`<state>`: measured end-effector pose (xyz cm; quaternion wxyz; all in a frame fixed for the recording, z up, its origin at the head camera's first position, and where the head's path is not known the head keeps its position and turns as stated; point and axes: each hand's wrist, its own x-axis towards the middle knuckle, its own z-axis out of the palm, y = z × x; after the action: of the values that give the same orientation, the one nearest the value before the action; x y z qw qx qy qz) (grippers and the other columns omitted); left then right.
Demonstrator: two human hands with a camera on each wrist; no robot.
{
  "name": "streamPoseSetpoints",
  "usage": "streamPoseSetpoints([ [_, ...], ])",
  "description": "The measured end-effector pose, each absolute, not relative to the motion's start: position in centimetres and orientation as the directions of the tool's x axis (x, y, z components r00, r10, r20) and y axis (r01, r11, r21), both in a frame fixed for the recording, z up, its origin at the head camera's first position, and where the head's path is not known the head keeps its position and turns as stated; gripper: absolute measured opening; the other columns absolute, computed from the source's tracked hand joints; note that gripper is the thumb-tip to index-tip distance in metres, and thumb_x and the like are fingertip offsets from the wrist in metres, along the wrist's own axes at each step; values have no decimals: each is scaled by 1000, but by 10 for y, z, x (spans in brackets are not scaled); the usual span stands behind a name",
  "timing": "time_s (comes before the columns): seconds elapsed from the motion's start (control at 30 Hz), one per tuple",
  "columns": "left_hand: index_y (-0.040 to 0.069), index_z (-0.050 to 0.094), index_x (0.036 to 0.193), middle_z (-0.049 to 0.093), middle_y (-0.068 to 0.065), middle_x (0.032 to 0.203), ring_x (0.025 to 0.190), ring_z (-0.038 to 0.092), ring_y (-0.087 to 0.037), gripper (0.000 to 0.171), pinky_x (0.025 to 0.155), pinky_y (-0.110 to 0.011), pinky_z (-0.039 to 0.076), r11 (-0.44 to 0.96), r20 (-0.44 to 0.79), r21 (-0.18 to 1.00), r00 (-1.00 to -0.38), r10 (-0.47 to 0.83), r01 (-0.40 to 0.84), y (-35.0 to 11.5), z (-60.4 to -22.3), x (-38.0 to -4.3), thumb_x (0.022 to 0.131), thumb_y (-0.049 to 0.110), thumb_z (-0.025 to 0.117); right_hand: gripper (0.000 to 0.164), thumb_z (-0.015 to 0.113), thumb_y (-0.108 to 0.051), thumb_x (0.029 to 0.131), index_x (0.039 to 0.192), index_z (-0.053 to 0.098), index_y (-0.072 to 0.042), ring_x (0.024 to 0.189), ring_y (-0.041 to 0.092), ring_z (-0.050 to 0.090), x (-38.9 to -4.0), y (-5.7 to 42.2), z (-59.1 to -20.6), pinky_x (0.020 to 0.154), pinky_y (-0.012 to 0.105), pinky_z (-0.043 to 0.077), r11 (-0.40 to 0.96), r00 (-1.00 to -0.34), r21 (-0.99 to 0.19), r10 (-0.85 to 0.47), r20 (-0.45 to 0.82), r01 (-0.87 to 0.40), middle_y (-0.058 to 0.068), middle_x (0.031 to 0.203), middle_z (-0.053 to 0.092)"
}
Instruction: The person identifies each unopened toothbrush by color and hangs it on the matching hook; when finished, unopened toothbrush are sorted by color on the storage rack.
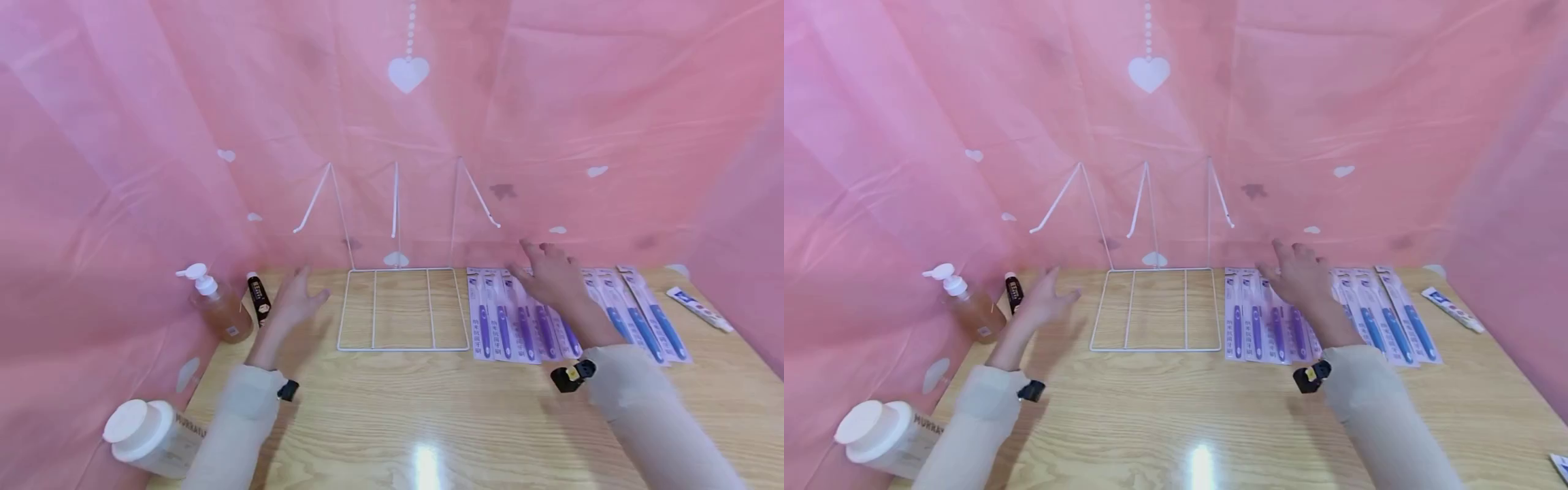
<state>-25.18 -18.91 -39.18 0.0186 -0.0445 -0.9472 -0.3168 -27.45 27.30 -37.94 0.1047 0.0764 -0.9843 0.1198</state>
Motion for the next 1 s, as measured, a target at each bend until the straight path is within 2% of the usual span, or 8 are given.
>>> streamPoseSetpoints([
  [0.1, -10, 34, 147, 43, -35, 140, 127, 45, -48, 71, 105, -57, 39, 725, 18, 688, -1000, 25, 30, -180, -413, -249, 91, 16, 68, 68, 50, -45, 100, 149, 37, 0, 121, 58, 42, -284, 262, -389, 98, 71, 33, 956, -966, -220, -147, 212, -194, 39, 137, 42],
  [0.2, -12, 45, 139, 57, -30, 125, 114, 56, -42, 61, 98, -51, 47, 677, -38, 736, -999, 9, -21, -168, -433, -243, 86, 9, 70, 65, 53, -42, 99, 145, 42, 3, 116, 55, 49, -294, 253, -401, 96, 66, 40, 953, -967, -214, -176, 182, -214, 37, 131, 49],
  [0.3, -14, 52, 131, 61, -24, 115, 109, 58, -36, 56, 96, -47, 48, 660, -81, 749, -997, 12, -53, -158, -445, -236, 81, 5, 71, 61, 56, -38, 98, 139, 48, 7, 114, 51, 54, -304, 244, -413, 98, 61, 42, 944, -970, -237, -201, 133, -228, 34, 126, 56],
  [0.37, -13, 59, 119, 62, -20, 104, 101, 58, -33, 47, 90, -44, 50, 660, -88, 749, -996, 9, -60, -154, -448, -232, 76, 2, 70, 58, 57, -37, 98, 133, 53, 9, 108, 48, 58, -310, 238, -418, 95, 59, 45, 939, -974, -263, -203, 99, -222, 33, 120, 60],
  [0.53, -10, 68, 101, 62, -13, 92, 88, 56, -26, 34, 79, -39, 50, 691, -85, 722, -995, 43, -31, -150, -450, -230, 68, -4, 70, 43, 62, -33, 96, 109, 63, 8, 75, 32, 61, -321, 229, -425, 73, 47, 51, 924, -984, -342, -173, 31, -173, 21, 89, 66],
  [0.7, -8, 67, 106, 63, -11, 92, 87, 59, -26, 45, 80, -38, 52, 695, -156, 711, -988, 11, -105, -148, -453, -230, 62, -12, 73, 31, 62, -29, 95, 90, 62, 1, 62, 24, 55, -326, 227, -432, 59, 35, 44, 921, -991, -379, -119, -55, -90, 10, 72, 58],
  [0.83, -7, 66, 105, 62, -10, 90, 85, 59, -26, 45, 79, -38, 52, 691, -178, 709, -984, -18, -141, -146, -455, -229, 61, -14, 73, 29, 63, -26, 93, 78, 59, -1, 57, 23, 55, -328, 227, -439, 53, 33, 43, 926, -994, -369, -105, -41, -83, 10, 66, 57],
  [1.0, -7, 66, 105, 62, -10, 91, 86, 59, -26, 45, 78, -37, 53, 697, -167, 706, -986, -6, -124, -146, -456, -229, 61, -15, 71, 22, 62, -19, 88, 77, 56, -1, 59, 25, 55, -331, 225, -444, 53, 35, 45, 929, -994, -357, -109, -2, -101, 12, 68, 56],
])
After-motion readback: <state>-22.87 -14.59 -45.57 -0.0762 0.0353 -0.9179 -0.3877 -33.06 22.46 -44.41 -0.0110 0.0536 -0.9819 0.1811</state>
